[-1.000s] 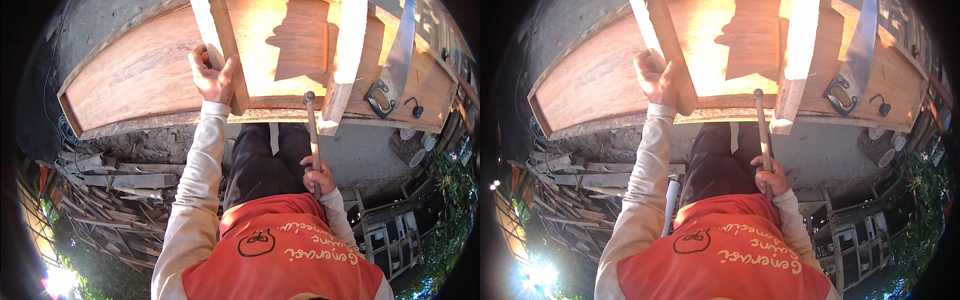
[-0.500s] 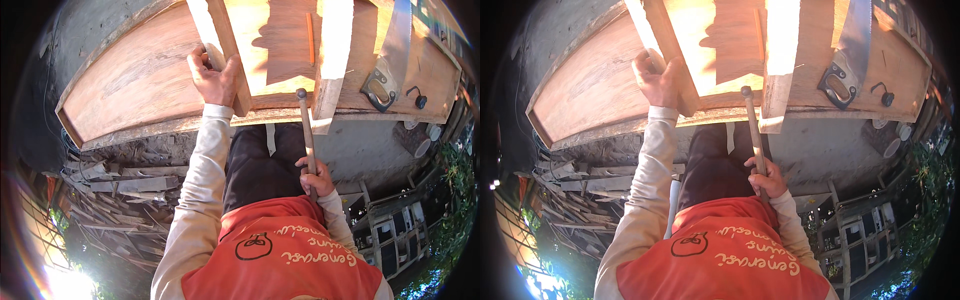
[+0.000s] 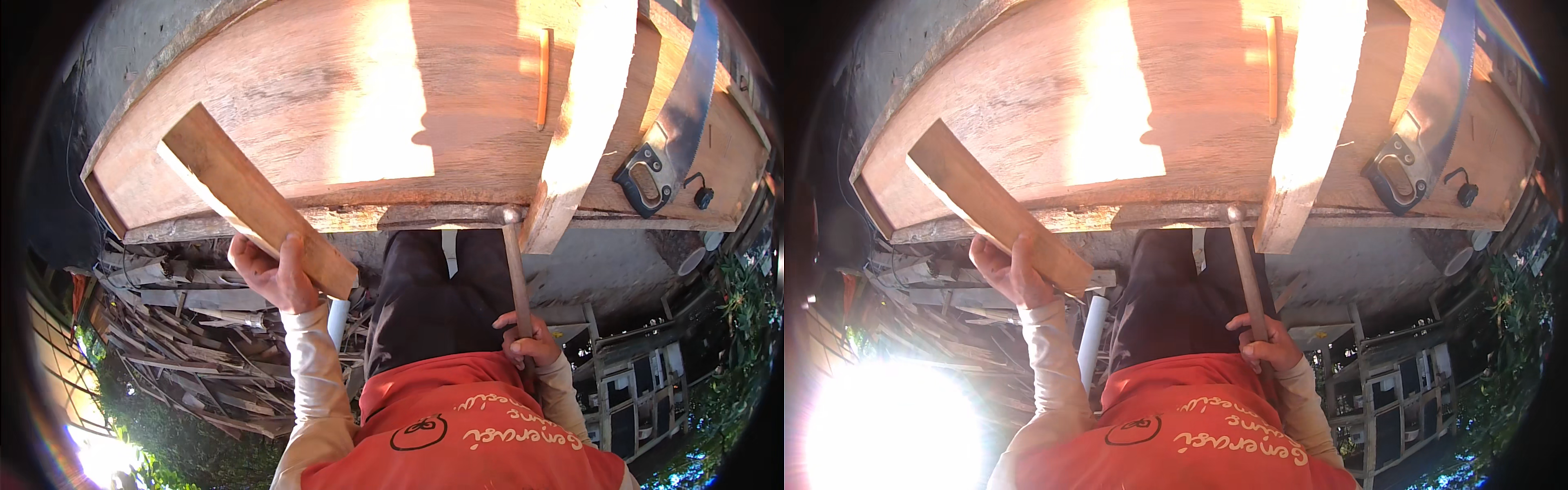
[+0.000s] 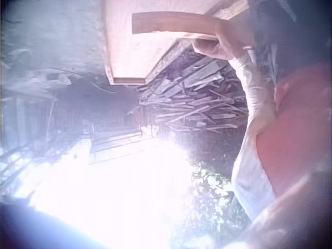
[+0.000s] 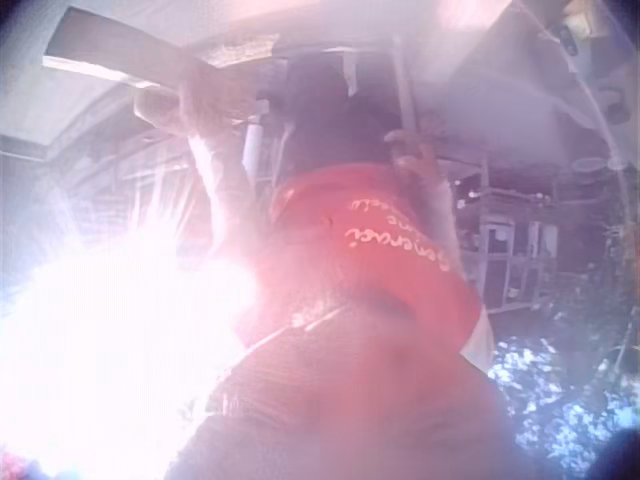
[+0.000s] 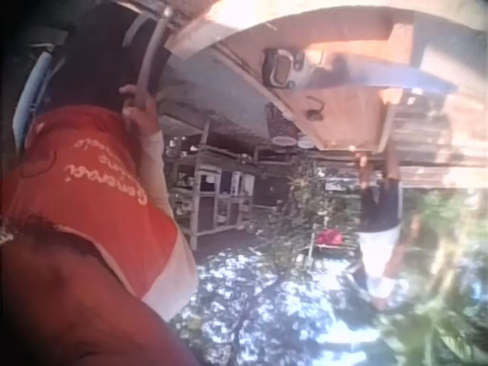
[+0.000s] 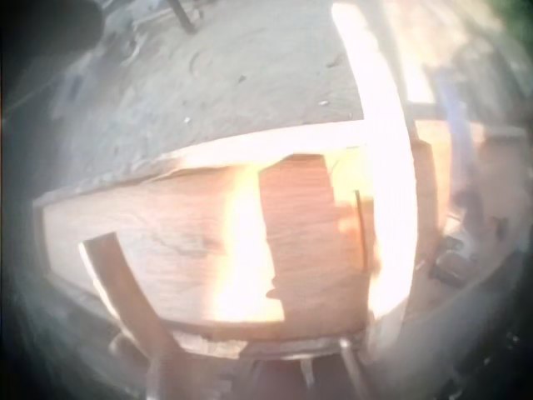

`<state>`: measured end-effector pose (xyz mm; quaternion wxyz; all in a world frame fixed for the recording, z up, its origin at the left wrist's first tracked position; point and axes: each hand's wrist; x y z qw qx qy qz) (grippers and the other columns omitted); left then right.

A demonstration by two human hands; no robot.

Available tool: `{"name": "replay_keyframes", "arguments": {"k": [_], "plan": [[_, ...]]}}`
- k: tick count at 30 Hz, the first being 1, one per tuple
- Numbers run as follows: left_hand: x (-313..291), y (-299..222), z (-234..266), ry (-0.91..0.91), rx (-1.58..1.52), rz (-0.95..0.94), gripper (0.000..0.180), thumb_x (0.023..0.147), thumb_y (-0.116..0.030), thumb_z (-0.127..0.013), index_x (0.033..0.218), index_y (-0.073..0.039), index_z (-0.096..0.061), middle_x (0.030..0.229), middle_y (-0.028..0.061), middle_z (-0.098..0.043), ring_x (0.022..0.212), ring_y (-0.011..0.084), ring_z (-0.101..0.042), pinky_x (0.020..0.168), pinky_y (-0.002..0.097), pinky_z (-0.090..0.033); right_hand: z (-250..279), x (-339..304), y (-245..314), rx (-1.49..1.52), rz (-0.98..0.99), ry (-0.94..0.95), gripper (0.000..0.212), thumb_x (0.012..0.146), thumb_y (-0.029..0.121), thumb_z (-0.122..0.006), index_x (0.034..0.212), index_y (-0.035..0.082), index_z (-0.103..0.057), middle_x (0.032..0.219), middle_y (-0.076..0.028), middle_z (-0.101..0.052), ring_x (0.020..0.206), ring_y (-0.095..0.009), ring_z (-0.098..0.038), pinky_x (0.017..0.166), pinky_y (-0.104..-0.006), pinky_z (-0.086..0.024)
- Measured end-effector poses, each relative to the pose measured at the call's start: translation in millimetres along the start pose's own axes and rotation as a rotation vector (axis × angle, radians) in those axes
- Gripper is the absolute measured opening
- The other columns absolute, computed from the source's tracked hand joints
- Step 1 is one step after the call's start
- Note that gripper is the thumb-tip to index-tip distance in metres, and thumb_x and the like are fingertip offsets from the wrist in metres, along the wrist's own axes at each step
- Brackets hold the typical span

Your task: The person measures a large wooden board using a tape measure and marks it with a pencil, then cuts a smaller piece of wood with a hand saw and hammers nails to secure it into the frame of the board.

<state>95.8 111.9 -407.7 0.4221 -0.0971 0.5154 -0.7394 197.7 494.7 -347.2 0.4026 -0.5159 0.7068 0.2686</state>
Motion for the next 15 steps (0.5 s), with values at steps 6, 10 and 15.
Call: {"name": "replay_keyframes", "arguments": {"k": [6, 10, 15], "plan": [[-20, 46, 62, -0.010, 0.087, 0.232, 0.058, 0.075, -0.002, -0.070, 0.127, -0.003, -0.043, 0.117, 0.0106, -0.053, 0.107, 0.0217, -0.056, 0.098, 0.0397, -0.048, -12, 34, -7, -0.151, -0.037, -0.082, 0.042, 0.087, 0.011, -0.064, 0.126, -0.002, -0.055, 0.059, -0.001, -0.049, 0.048, -0.010, -0.046, 0.046, -0.0250, -0.036], [-18, 69, 80, -0.044, 0.062, 0.305, 0.062, 0.072, -0.006, -0.077, 0.124, -0.004, -0.045, 0.114, 0.0094, -0.053, 0.106, 0.0209, -0.055, 0.100, 0.0408, -0.046, -20, 49, -17, -0.106, -0.014, -0.123, 0.041, 0.087, 0.012, -0.065, 0.124, -0.002, -0.054, 0.061, -0.002, -0.048, 0.048, -0.010, -0.046, 0.045, -0.0251, -0.036], [-8, 54, 65, 0.068, 0.053, 0.260, 0.056, 0.077, -0.004, -0.069, 0.127, -0.004, -0.045, 0.117, 0.0096, -0.053, 0.109, 0.0220, -0.054, 0.100, 0.0408, -0.046, -30, 53, -22, -0.046, 0.001, -0.167, 0.039, 0.087, 0.012, -0.067, 0.121, -0.001, -0.054, 0.061, -0.002, -0.048, 0.048, -0.010, -0.046, 0.044, -0.0251, -0.036]]}}
Point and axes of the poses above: each hand's wrist, its own x-axis towards the middle knuckle, its own z-axis out of the back of the hand, y = z × x
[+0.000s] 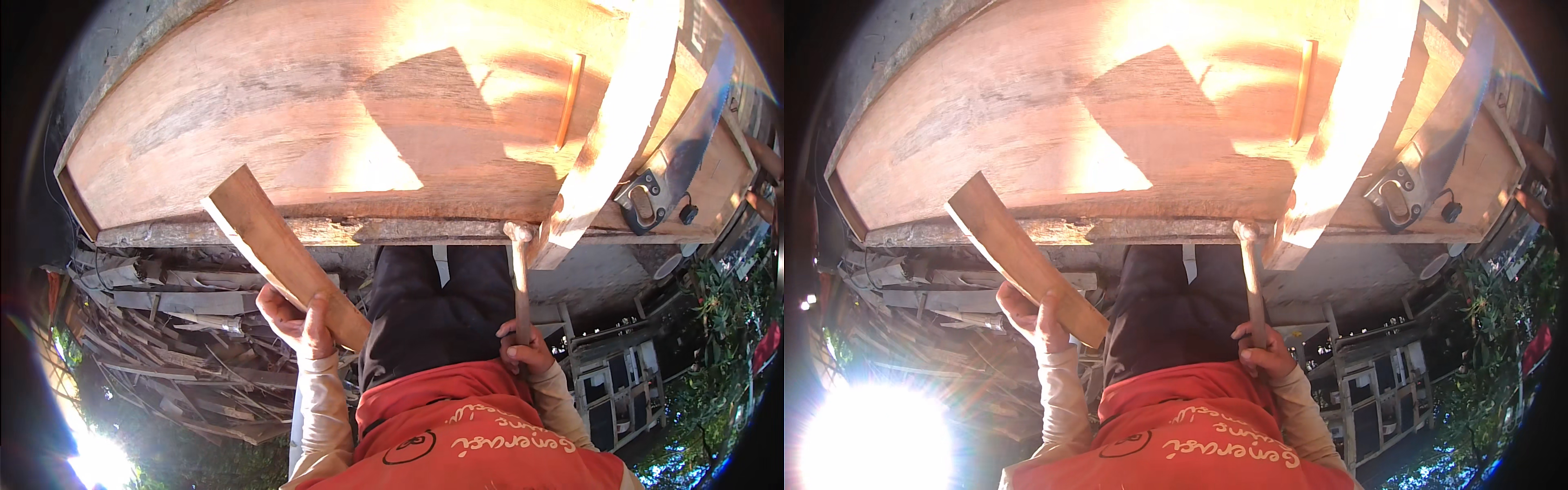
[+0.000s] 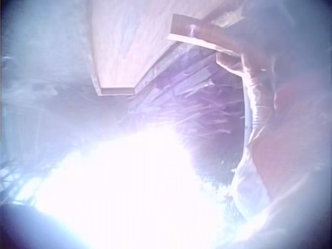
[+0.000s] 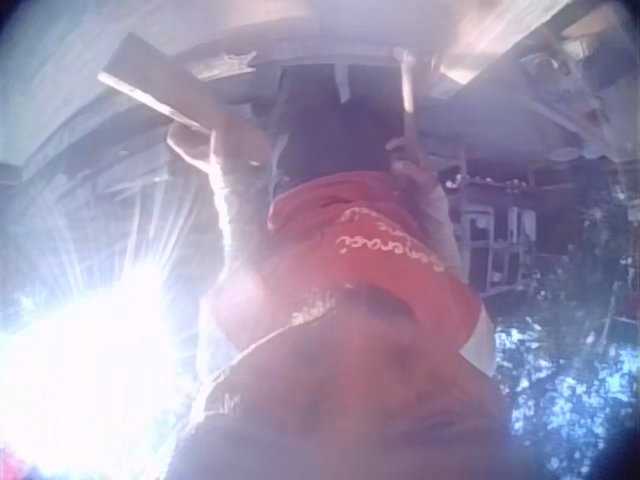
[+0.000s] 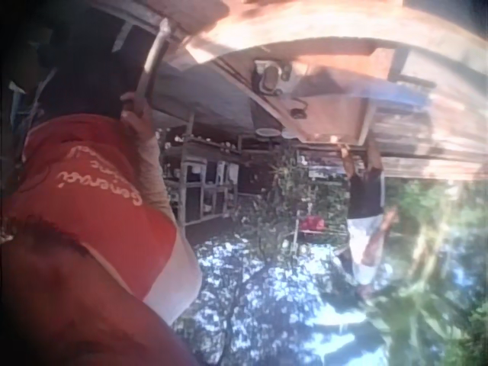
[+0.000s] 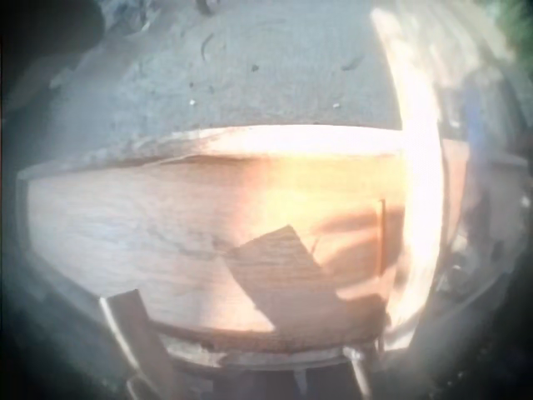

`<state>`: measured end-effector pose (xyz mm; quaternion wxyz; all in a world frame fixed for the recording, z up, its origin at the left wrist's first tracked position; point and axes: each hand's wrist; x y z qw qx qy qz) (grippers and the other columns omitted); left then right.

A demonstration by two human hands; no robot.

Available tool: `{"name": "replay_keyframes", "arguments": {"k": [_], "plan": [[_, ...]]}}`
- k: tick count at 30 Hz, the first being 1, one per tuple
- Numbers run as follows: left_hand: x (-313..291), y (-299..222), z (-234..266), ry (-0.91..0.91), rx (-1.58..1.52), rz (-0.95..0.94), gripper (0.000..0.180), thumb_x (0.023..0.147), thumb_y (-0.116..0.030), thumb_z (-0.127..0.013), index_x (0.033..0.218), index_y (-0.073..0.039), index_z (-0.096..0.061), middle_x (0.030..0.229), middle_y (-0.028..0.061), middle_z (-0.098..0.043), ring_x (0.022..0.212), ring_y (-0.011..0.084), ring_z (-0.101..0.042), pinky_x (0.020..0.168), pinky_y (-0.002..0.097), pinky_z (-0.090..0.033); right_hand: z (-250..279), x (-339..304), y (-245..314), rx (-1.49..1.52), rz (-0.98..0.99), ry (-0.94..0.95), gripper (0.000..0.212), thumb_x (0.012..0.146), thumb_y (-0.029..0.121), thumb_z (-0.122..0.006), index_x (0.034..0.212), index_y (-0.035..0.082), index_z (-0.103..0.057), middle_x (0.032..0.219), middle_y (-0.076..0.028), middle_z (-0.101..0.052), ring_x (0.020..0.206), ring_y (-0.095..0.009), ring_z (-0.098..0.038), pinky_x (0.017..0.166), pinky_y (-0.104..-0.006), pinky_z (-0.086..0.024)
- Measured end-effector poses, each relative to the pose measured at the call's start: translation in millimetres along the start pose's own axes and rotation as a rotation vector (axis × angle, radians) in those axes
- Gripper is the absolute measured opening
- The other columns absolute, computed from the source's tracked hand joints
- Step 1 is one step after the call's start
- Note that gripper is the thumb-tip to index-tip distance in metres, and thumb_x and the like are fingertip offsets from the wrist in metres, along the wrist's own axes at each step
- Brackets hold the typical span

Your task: The person measures a large wooden board using a tape measure and marks it with a pencil, then cuts a smaller piece of wood with a hand saw and hammers nails to secure it into the frame of the board.

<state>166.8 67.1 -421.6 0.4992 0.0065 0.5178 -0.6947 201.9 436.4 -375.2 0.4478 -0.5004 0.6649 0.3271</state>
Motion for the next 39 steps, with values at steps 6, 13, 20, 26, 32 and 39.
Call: {"name": "replay_keyframes", "arguments": {"k": [6, 13, 20, 26, 32, 39], "plan": [[16, 0, -1, 0.057, -0.047, 0.035, 0.061, 0.077, -0.010, -0.077, 0.128, -0.004, -0.045, 0.118, 0.0098, -0.055, 0.109, 0.0221, -0.056, 0.099, 0.0400, -0.047, -6, -5, 0, 0.030, 0.016, -0.039, 0.037, 0.086, 0.011, -0.068, 0.119, 0.000, -0.056, 0.063, -0.001, -0.049, 0.049, -0.009, -0.046, 0.045, -0.0246, -0.036], [25, -6, 12, -0.042, -0.121, 0.050, 0.060, 0.075, -0.004, -0.077, 0.125, -0.004, -0.044, 0.115, 0.0083, -0.055, 0.106, 0.0187, -0.056, 0.099, 0.0385, -0.047, -24, -1, -2, -0.090, 0.037, -0.097, 0.039, 0.088, 0.011, -0.064, 0.124, 0.000, -0.055, 0.066, -0.001, -0.050, 0.051, -0.009, -0.046, 0.048, -0.0247, -0.038], [40, -42, -13, 0.113, -0.036, -0.099, 0.062, 0.074, -0.004, -0.081, 0.125, -0.003, -0.045, 0.113, 0.0088, -0.056, 0.100, 0.0179, -0.059, 0.091, 0.0346, -0.050, -35, 0, -12, -0.228, 0.037, -0.182, 0.035, 0.091, 0.010, -0.058, 0.123, 0.001, -0.054, 0.065, 0.000, -0.048, 0.050, -0.010, -0.045, 0.047, -0.0262, -0.039], [62, -93, -87, 0.169, 0.020, -0.462, 0.053, 0.072, -0.005, -0.080, 0.117, -0.002, -0.052, 0.089, 0.0077, -0.061, 0.077, 0.0138, -0.060, 0.071, 0.0301, -0.051, -49, 5, -24, -0.113, 0.076, -0.188, 0.032, 0.092, 0.013, -0.058, 0.123, 0.004, -0.054, 0.063, 0.000, -0.044, 0.047, -0.011, -0.044, 0.044, -0.0266, -0.040], [68, -76, -126, 0.169, 0.057, -0.548, 0.052, 0.074, -0.011, -0.080, 0.116, -0.004, -0.051, 0.086, 0.0061, -0.061, 0.073, 0.0156, -0.060, 0.068, 0.0320, -0.053, -41, 2, -30, -0.163, 0.120, -0.178, 0.031, 0.093, 0.011, -0.058, 0.122, 0.003, -0.054, 0.064, 0.000, -0.046, 0.048, -0.009, -0.044, 0.045, -0.0258, -0.040], [56, -72, -151, 0.061, 0.199, -0.685, 0.057, 0.070, -0.009, -0.084, 0.118, -0.001, -0.054, 0.095, 0.0134, -0.058, 0.076, 0.0287, -0.060, 0.070, 0.0379, -0.052, -31, 3, -31, -0.140, 0.190, -0.135, 0.028, 0.093, 0.010, -0.058, 0.120, 0.003, -0.054, 0.064, 0.001, -0.047, 0.048, -0.009, -0.044, 0.045, -0.0254, -0.040]]}}
Point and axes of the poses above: each hand's wrist, its own x-axis towards the middle knuckle, its own z-axis out of the back of the hand, y = z × x
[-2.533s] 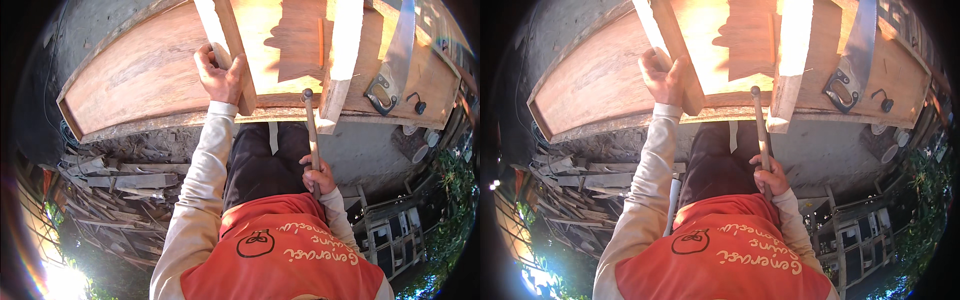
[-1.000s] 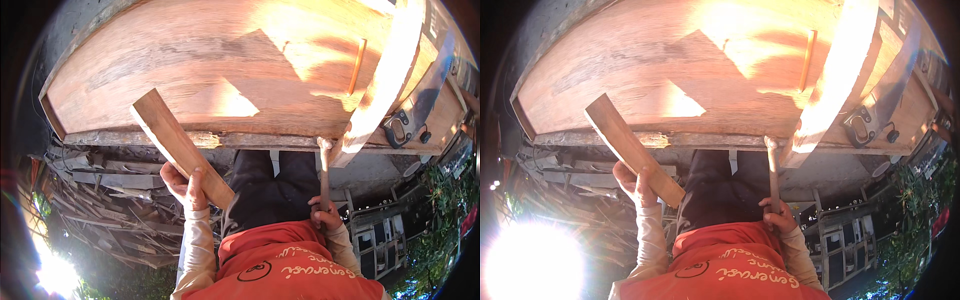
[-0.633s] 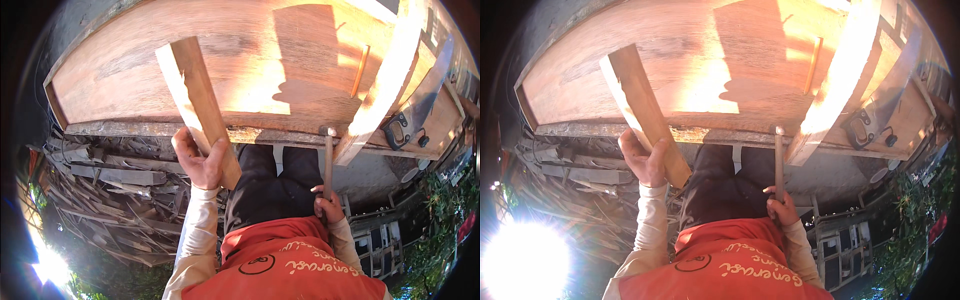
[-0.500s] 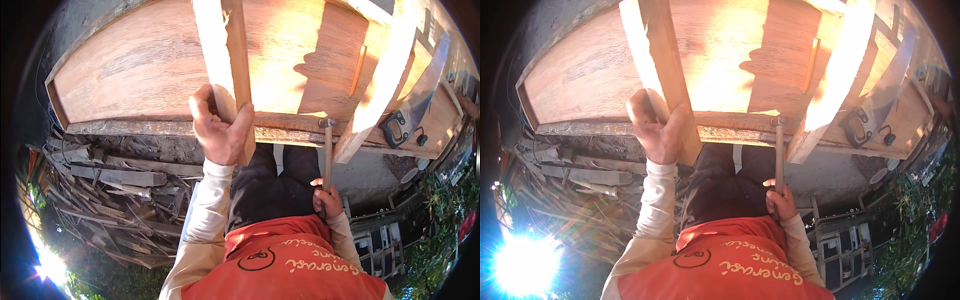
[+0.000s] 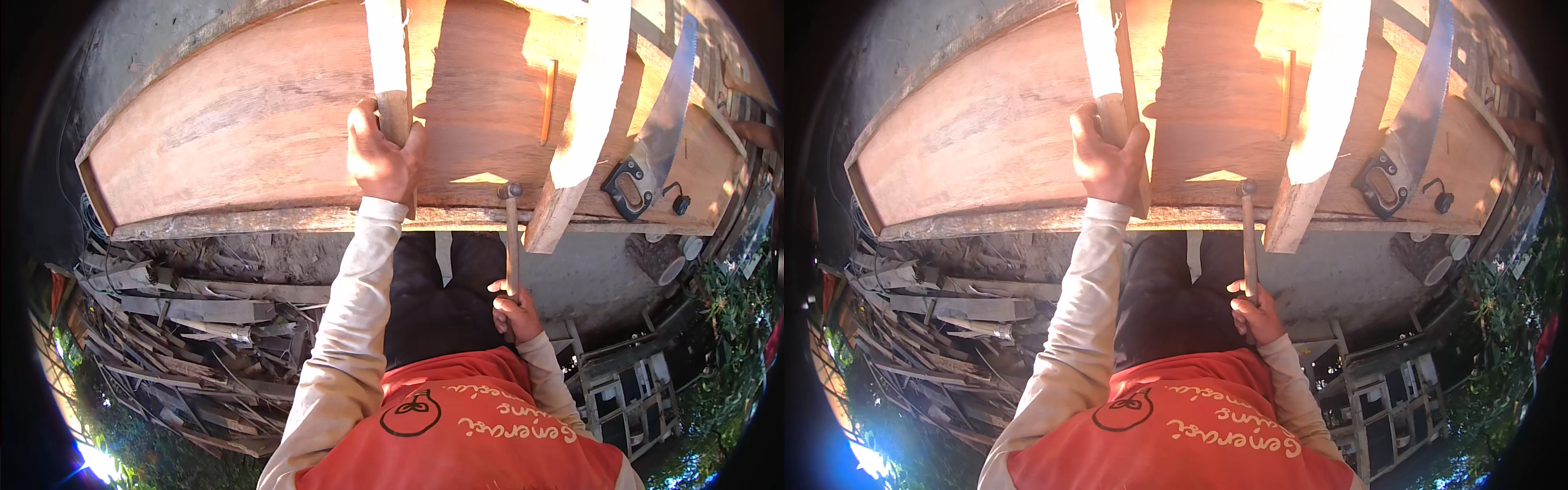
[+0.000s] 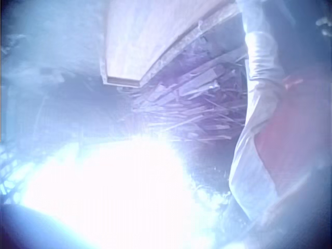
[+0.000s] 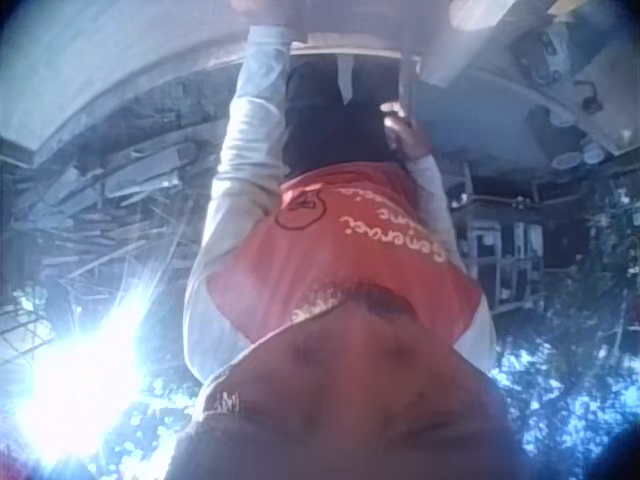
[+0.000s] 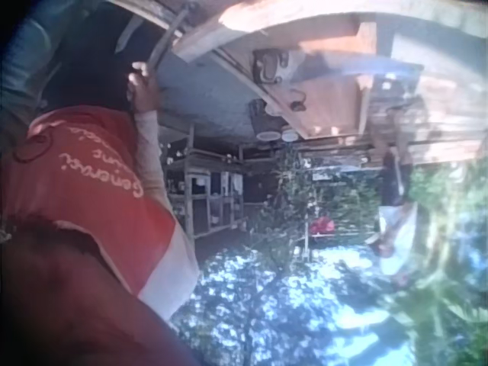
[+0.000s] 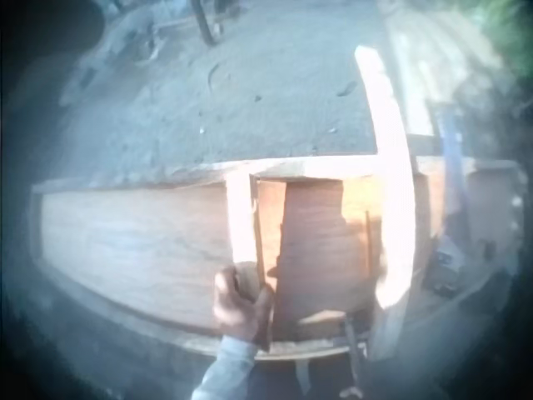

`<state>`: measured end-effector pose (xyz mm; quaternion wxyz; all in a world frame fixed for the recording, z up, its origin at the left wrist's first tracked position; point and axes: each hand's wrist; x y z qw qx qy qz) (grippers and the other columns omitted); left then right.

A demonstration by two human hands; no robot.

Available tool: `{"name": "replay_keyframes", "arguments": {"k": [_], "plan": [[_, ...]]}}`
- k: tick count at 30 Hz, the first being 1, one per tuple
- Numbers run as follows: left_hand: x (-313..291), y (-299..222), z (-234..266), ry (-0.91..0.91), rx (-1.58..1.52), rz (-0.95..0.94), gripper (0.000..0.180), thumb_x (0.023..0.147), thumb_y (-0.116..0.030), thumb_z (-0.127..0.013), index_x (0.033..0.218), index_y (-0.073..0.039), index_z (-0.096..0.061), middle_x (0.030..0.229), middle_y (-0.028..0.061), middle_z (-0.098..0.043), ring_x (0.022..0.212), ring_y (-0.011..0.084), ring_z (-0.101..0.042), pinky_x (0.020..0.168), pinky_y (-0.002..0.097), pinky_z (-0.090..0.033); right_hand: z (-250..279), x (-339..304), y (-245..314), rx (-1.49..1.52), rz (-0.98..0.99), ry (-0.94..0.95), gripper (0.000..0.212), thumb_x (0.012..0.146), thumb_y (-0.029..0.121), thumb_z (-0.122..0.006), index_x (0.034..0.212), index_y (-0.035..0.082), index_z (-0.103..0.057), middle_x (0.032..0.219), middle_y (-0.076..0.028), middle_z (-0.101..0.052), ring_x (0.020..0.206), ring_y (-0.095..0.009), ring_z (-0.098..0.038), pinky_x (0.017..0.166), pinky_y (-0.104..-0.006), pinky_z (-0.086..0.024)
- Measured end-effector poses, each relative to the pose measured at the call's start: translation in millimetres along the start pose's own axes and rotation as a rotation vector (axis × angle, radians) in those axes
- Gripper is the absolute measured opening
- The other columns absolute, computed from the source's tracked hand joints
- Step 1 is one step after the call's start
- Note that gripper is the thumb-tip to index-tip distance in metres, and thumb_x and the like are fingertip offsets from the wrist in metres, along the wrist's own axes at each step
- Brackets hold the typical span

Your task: The person measures a large wooden board using a tape measure and marks it with a pencil, then cuts a smaller piece of wood with a hand saw and hammers nails to secure it into the frame of the board.

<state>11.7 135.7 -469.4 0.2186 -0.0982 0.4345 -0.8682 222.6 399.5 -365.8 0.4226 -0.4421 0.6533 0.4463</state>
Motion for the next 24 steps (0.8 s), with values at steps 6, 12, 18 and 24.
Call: {"name": "replay_keyframes", "arguments": {"k": [6, 12, 18, 24], "plan": [[-12, -23, 9, -0.034, 0.130, -0.100, 0.063, 0.072, -0.010, -0.084, 0.125, -0.003, -0.051, 0.099, 0.0140, -0.059, 0.079, 0.0329, -0.061, 0.071, 0.0409, -0.052, -6, -34, 6, -0.038, 0.005, -0.032, 0.029, 0.095, 0.012, -0.059, 0.122, 0.006, -0.052, 0.062, 0.000, -0.047, 0.047, -0.009, -0.044, 0.045, -0.0262, -0.040], [-16, -43, 24, -0.067, 0.148, -0.157, 0.068, 0.077, -0.015, -0.081, 0.134, -0.003, -0.046, 0.114, 0.0210, -0.055, 0.093, 0.0404, -0.061, 0.076, 0.0461, -0.054, -14, -66, 15, -0.137, 0.113, -0.055, 0.031, 0.094, 0.018, -0.067, 0.118, 0.007, -0.051, 0.062, 0.000, -0.049, 0.045, -0.009, -0.045, 0.042, -0.0270, -0.039], [-17, -59, 40, 0.049, 0.158, -0.032, 0.075, 0.078, -0.021, -0.078, 0.142, -0.005, -0.043, 0.120, 0.0245, -0.053, 0.099, 0.0451, -0.061, 0.081, 0.0489, -0.055, -20, -90, 30, -0.188, 0.119, -0.058, 0.033, 0.090, 0.016, -0.070, 0.116, 0.006, -0.052, 0.062, 0.000, -0.050, 0.045, -0.009, -0.047, 0.042, -0.0271, -0.039], [-22, -75, 48, 0.041, 0.192, -0.035, 0.076, 0.078, -0.024, -0.079, 0.142, -0.005, -0.043, 0.121, 0.0245, -0.053, 0.100, 0.0453, -0.061, 0.083, 0.0493, -0.055, -66, -97, 113, -0.622, 0.579, -0.084, 0.038, 0.092, 0.022, -0.068, 0.121, 0.002, -0.055, 0.069, -0.011, -0.060, 0.057, -0.023, -0.060, 0.054, -0.0368, -0.048]]}}
Point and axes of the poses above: each hand's wrist, its own x-axis towards the middle knuckle, its own z-axis out of the back of the hand, y = z × x
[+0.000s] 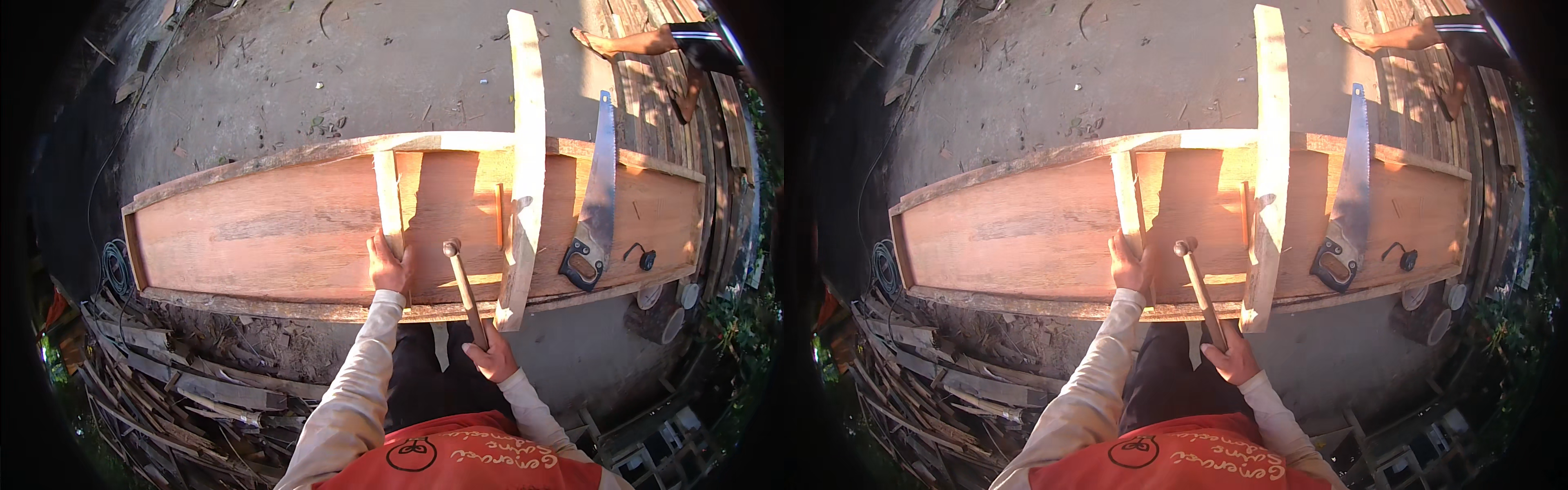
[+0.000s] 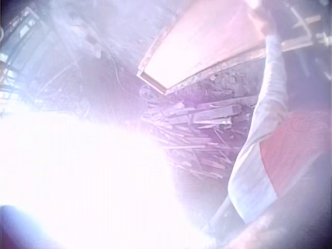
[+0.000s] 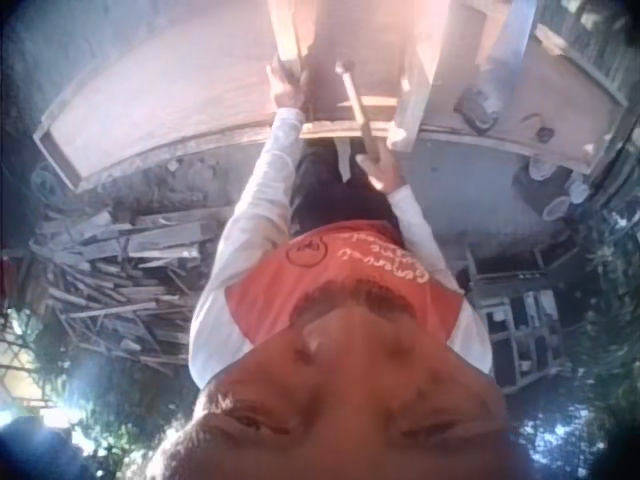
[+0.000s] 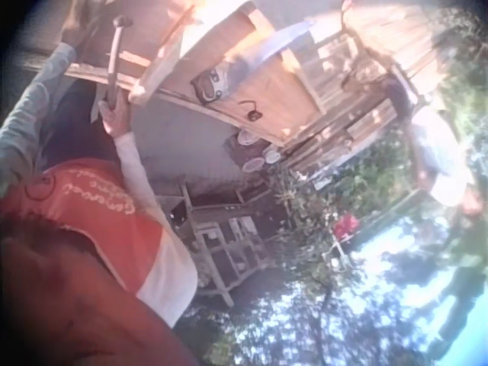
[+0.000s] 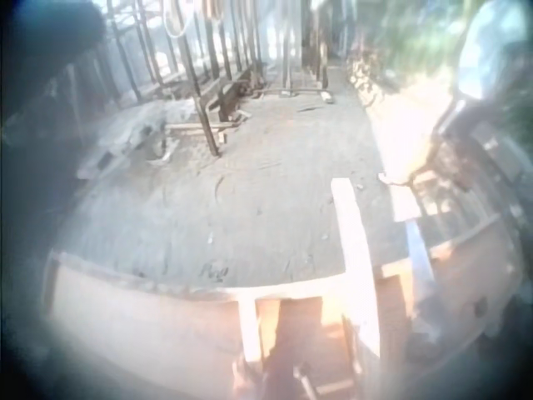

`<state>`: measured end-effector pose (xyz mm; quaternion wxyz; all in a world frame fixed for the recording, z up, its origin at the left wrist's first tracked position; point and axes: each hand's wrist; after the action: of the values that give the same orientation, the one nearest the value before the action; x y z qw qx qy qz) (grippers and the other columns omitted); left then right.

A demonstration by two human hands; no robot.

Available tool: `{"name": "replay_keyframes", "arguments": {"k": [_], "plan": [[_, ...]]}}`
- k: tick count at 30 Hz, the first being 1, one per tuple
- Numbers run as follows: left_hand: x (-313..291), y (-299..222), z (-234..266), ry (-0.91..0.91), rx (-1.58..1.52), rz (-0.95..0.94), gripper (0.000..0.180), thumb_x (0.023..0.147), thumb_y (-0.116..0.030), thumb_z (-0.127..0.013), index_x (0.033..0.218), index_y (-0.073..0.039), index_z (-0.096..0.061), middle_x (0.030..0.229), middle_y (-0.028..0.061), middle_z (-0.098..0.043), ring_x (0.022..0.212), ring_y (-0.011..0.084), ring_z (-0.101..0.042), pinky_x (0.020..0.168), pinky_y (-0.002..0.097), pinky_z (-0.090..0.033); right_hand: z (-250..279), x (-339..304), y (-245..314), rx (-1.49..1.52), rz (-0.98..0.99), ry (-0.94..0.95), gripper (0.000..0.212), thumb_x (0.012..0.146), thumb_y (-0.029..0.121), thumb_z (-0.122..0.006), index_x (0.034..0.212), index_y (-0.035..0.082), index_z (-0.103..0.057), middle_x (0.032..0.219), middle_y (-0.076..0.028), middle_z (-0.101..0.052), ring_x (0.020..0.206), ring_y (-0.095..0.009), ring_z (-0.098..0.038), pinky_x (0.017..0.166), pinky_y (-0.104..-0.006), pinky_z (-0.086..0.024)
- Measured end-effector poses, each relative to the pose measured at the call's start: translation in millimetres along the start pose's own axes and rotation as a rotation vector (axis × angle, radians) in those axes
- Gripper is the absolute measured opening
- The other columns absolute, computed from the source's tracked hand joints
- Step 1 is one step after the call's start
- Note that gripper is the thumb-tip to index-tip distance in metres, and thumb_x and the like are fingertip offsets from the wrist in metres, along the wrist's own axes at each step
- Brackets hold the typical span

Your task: The person measures a large wooden board using a tape measure and marks it with a pencil, then cuts a smaller piece of wood with a hand saw and hammers nails to secure it into the frame of the board.

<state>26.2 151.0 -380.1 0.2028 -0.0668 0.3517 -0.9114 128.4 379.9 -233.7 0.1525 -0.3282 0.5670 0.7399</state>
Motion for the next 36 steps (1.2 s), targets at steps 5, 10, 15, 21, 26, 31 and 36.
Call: {"name": "replay_keyframes", "arguments": {"k": [5, 10, 15, 21, 26, 31, 36], "plan": [[0, -6, 7, 0.046, -0.018, 0.046, 0.078, 0.078, -0.027, -0.079, 0.142, -0.004, -0.042, 0.126, 0.0247, -0.053, 0.108, 0.0468, -0.059, 0.087, 0.0489, -0.054, -4, 45, 84, -0.185, 0.360, 0.086, 0.056, 0.091, 0.018, -0.069, 0.137, -0.005, -0.046, 0.091, -0.021, -0.065, 0.079, -0.032, -0.068, 0.073, -0.0409, -0.053], [1, -14, 12, 0.157, -0.057, 0.137, 0.073, 0.079, -0.024, -0.076, 0.140, -0.003, -0.042, 0.119, 0.0225, -0.054, 0.113, 0.0464, -0.055, 0.093, 0.0508, -0.050, -20, 109, 107, -0.259, 0.685, -0.037, 0.043, 0.093, 0.021, -0.068, 0.126, -0.002, -0.052, 0.086, -0.024, -0.067, 0.076, -0.044, -0.068, 0.065, -0.0454, -0.054], [-2, -13, 5, 0.070, -0.017, 0.056, 0.069, 0.079, -0.029, -0.077, 0.134, -0.003, -0.046, 0.115, 0.0215, -0.054, 0.108, 0.0447, -0.054, 0.092, 0.0509, -0.048, -15, 138, 94, -0.433, 0.409, 0.044, 0.038, 0.095, 0.027, -0.068, 0.114, 0.000, -0.051, 0.075, -0.027, -0.064, 0.072, -0.048, -0.065, 0.059, -0.0506, -0.050], [13, -19, 10, -0.007, 0.108, -0.009, 0.064, 0.078, -0.034, -0.078, 0.126, -0.002, -0.049, 0.110, 0.0203, -0.055, 0.105, 0.0431, -0.053, 0.092, 0.0528, -0.046, -24, 140, 105, -0.410, 0.381, -0.017, 0.036, 0.093, 0.024, -0.069, 0.114, -0.001, -0.054, 0.075, -0.027, -0.064, 0.072, -0.044, -0.067, 0.061, -0.0486, -0.052], [17, -14, 22, 0.016, 0.190, -0.012, 0.064, 0.077, -0.033, -0.078, 0.124, -0.001, -0.049, 0.110, 0.0197, -0.056, 0.104, 0.0420, -0.054, 0.090, 0.0519, -0.047, -20, 143, 124, -0.520, 0.370, 0.049, 0.032, 0.091, 0.022, -0.070, 0.101, -0.002, -0.052, 0.072, -0.027, -0.062, 0.070, -0.044, -0.067, 0.060, -0.0500, -0.051], [31, -30, 20, 0.021, 0.188, -0.007, 0.065, 0.073, -0.032, -0.079, 0.123, -0.002, -0.050, 0.112, 0.0178, -0.056, 0.105, 0.0395, -0.054, 0.090, 0.0514, -0.047, -19, 167, 83, -0.547, 0.391, -0.151, 0.032, 0.089, 0.026, -0.072, 0.095, 0.000, -0.054, 0.073, -0.028, -0.062, 0.074, -0.049, -0.065, 0.062, -0.0505, -0.049], [26, -8, 42, 0.039, 0.298, 0.071, 0.065, 0.072, -0.032, -0.079, 0.124, -0.005, -0.051, 0.115, 0.0164, -0.056, 0.107, 0.0372, -0.055, 0.090, 0.0498, -0.047, -44, 135, 133, -0.476, 0.241, 0.066, 0.035, 0.088, 0.028, -0.072, 0.093, -0.003, -0.056, 0.078, -0.030, -0.064, 0.081, -0.048, -0.067, 0.068, -0.0503, -0.052]]}}
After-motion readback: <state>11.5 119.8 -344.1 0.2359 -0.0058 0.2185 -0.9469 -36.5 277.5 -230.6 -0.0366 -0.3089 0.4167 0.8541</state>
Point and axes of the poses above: each hand's wrist, its own x-axis towards the middle knuckle, its own z-axis out of the back of the hand, y = z × x
